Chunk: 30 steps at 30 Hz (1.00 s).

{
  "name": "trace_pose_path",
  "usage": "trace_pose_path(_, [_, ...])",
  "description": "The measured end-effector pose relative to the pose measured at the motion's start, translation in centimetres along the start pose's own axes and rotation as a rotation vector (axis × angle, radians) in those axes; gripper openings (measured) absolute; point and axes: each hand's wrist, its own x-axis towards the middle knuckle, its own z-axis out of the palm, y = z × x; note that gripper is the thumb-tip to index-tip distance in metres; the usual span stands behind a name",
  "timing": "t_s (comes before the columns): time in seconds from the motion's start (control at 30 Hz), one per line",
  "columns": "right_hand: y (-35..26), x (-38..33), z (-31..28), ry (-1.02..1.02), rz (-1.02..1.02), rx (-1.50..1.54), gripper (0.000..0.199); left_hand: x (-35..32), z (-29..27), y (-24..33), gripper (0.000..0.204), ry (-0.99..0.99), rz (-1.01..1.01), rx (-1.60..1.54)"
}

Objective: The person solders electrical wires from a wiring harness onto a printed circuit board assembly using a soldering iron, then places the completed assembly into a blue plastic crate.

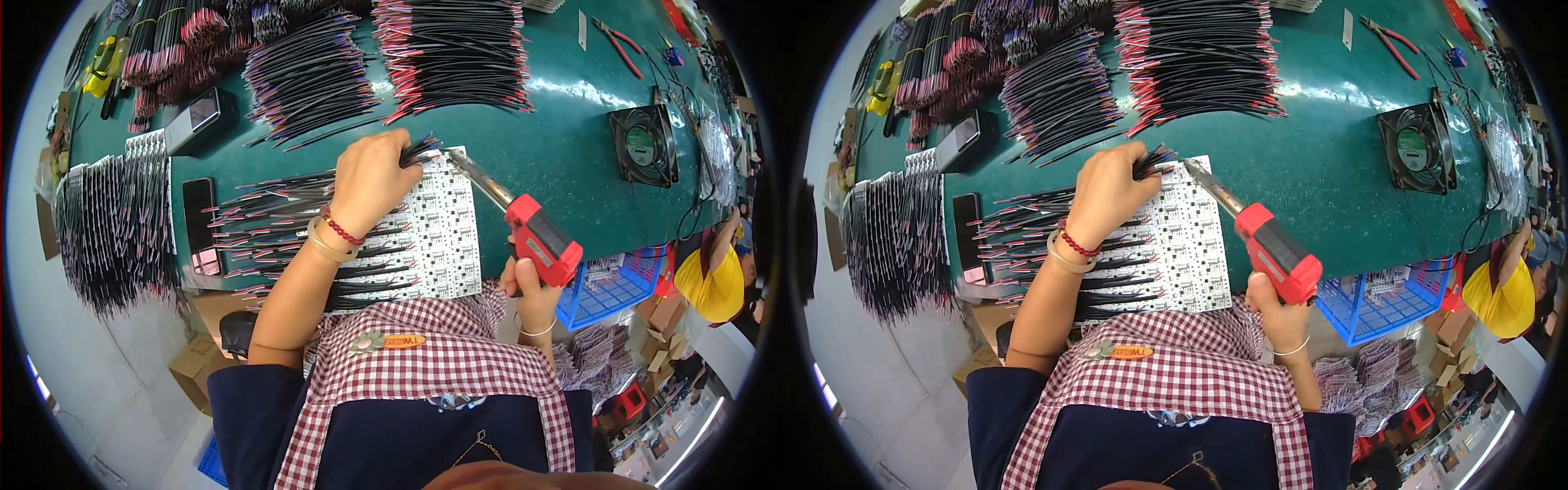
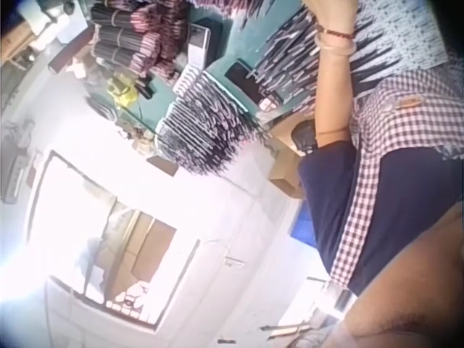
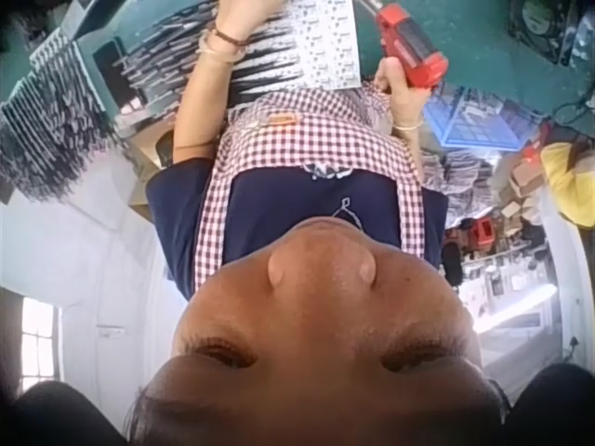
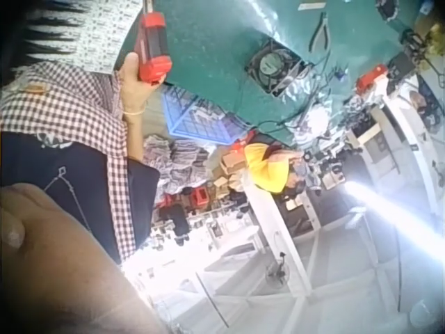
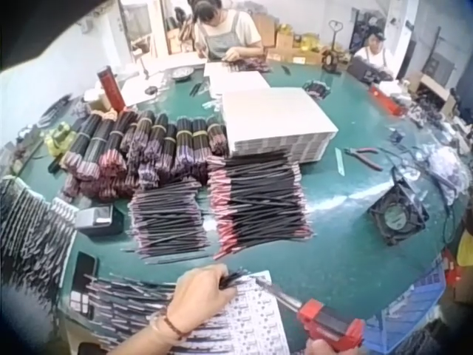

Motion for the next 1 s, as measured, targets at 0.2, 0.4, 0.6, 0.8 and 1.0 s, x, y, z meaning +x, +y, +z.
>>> trace_pose_path(0.2, [-0.5,0.2,-0.5,0.011,0.041,0.146,0.020,0.0,-0.2,0.1,0.018,-0.002,-0.017,-0.030])
trace_pose_path(0.4, [-0.6,0.0,-0.3,0.029,0.056,0.130,0.021,0.3,-0.6,-0.1,0.021,-0.077,-0.061,-0.121])
trace_pose_path(0.6, [-0.1,0.2,-0.7,0.016,0.035,0.065,0.037,0.5,-0.7,-0.4,0.026,-0.109,-0.072,-0.097])
trace_pose_path(0.8, [-0.5,0.5,-0.3,0.000,0.082,0.189,0.020,0.9,-0.9,-0.3,0.027,-0.141,-0.096,-0.086])
trace_pose_path(1.0, [0.0,0.7,-0.1,-0.024,0.085,0.128,0.035,1.0,-1.2,-0.4,0.025,-0.153,-0.185,-0.266])
